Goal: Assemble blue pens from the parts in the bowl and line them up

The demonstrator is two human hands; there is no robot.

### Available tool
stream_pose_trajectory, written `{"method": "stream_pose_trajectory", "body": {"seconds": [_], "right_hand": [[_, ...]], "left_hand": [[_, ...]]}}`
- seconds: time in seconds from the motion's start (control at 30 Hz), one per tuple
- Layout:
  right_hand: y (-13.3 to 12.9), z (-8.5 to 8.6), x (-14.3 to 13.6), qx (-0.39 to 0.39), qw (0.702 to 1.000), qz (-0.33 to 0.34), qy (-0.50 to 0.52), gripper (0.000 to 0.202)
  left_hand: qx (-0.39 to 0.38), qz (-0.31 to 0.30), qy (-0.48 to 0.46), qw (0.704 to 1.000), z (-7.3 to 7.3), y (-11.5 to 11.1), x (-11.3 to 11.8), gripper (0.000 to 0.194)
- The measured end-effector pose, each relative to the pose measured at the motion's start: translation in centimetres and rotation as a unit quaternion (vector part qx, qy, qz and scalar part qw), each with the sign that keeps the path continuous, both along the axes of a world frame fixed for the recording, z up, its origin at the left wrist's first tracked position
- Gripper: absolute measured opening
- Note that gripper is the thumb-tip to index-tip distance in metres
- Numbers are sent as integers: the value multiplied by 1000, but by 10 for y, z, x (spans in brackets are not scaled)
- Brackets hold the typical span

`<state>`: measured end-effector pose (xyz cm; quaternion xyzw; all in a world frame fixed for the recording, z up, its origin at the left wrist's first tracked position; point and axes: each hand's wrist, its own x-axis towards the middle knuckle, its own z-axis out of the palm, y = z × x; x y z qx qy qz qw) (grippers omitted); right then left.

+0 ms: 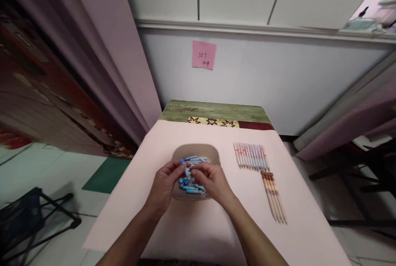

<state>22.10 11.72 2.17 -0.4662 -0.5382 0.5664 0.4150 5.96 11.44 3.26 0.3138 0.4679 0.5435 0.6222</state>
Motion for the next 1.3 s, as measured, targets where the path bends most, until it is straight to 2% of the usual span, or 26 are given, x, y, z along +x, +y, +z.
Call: {"method": "stream_pose_trajectory", "body": {"seconds": [0.07,0.13,0.2,0.23,0.3,0.37,0.4,0.47,0.57,0.67,0.83,0.93,1.07,1.3], "right_hand": [[6,0,16,37,997,-63,-38,37],[13,0,33,83,981,-136,-115,35],[18,2,45,126,948,-165,-240,27],[21,3,47,141,928,-160,-305,23],[24,3,43,152,886,-103,-426,19],[27,0,31,136,842,-10,-522,22],[29,-2,23,123,820,39,-557,24],[33,-10,7,107,800,102,-581,22],[39,-21,-10,100,791,152,-583,19],[43,-26,-15,96,781,149,-599,28],[43,-23,-6,90,778,98,-614,34],[41,-22,-3,86,779,90,-614,32],[39,-23,-6,93,781,111,-607,26],[49,-25,-26,111,774,155,-604,27]], "left_hand": [[-17,45,-63,997,4,-1,-12,14],[-55,114,-106,986,7,-1,-26,7],[-88,171,-125,973,9,-2,-38,9],[-100,185,-131,969,10,-3,-42,12],[-110,185,-141,966,9,-5,-46,15],[-111,168,-147,968,8,-7,-45,15],[-111,162,-147,969,8,-8,-43,16],[-112,159,-145,970,7,-9,-40,17],[-106,156,-140,972,7,-10,-39,16],[-98,153,-137,974,7,-12,-42,14],[-91,144,-138,976,2,-12,-43,10],[-98,120,-147,977,1,-11,-40,10],[-107,96,-145,979,1,-12,-38,10],[-102,103,-147,979,1,-16,-41,8]]}}
